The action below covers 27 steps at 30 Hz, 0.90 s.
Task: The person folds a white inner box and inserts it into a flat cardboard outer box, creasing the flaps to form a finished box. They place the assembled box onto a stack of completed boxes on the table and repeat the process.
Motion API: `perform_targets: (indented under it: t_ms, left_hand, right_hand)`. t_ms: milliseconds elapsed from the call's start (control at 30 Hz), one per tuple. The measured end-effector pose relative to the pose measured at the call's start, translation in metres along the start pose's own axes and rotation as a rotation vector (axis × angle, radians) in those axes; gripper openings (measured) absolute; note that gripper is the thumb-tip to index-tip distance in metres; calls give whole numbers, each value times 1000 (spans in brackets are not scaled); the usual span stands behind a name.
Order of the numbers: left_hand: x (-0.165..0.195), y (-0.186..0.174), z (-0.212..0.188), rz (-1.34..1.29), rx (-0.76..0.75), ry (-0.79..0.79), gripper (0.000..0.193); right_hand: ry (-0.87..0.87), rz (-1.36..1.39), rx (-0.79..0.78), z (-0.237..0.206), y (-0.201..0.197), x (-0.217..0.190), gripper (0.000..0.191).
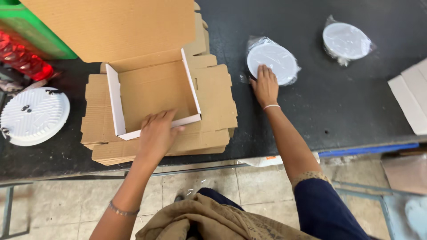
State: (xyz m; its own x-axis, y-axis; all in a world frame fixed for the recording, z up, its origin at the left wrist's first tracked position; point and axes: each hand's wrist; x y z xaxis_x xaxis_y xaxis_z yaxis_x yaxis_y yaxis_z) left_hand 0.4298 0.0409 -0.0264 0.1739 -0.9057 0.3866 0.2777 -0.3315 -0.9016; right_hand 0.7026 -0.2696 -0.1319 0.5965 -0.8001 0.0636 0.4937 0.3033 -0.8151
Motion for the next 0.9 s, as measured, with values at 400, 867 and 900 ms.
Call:
perform_targets:
  t_ms: [400, 867, 900]
  left_hand:
    - [-40, -9, -19, -68, 190, 102, 6]
    - [-61, -60, -34, -323, 383, 12, 23]
    - [-70, -70, -33, -329, 380, -41, 20]
  right_hand:
    - [174, 306, 357, 67, -51, 142, 23]
    - [578, 1567, 108, 124, -3, -132, 15]
    - [612, 1574, 96, 128, 3, -146, 13]
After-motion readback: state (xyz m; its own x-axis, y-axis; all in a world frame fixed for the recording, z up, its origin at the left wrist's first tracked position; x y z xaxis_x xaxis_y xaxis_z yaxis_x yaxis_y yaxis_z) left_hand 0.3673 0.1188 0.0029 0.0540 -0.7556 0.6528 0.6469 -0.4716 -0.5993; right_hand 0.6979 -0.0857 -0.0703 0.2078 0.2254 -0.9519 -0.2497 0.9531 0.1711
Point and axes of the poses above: each hand's wrist, its own z-axis towards the middle knuckle, its own y-axis out of the palm, x = y × z, and after that the axes turned 11 degrees about -y, right-handed
